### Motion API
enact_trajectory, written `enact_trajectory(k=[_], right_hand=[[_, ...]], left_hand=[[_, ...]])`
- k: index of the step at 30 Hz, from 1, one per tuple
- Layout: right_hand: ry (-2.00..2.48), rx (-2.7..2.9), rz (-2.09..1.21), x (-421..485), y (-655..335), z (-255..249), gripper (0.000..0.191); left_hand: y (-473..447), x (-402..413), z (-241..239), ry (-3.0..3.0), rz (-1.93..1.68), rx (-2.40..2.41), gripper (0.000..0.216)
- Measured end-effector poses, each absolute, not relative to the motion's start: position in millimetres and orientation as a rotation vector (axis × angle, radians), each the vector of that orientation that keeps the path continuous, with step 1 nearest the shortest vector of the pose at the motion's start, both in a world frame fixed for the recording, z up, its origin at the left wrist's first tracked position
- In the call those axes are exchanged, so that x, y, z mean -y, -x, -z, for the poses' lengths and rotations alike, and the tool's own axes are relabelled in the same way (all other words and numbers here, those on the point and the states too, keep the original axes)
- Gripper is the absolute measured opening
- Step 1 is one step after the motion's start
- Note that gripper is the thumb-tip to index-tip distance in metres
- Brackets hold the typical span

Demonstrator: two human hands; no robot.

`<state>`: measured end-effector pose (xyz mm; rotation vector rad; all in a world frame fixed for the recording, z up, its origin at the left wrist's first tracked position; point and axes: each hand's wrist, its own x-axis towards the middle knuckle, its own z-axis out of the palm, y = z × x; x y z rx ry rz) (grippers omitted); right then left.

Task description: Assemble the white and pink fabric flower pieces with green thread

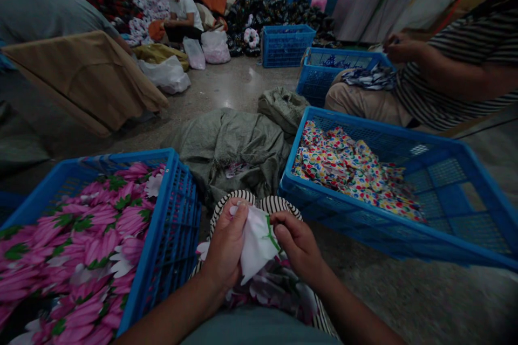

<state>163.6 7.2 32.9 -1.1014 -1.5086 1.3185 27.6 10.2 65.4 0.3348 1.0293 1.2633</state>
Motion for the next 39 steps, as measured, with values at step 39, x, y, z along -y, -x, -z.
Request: enact_trajectory(k=[39], right_hand=[[1.077,1.708,-0.842,-5,-162,-25,0.019]], left_hand=[[-33,-15,-66,-0.079,-1.235,-0.953,0.015]])
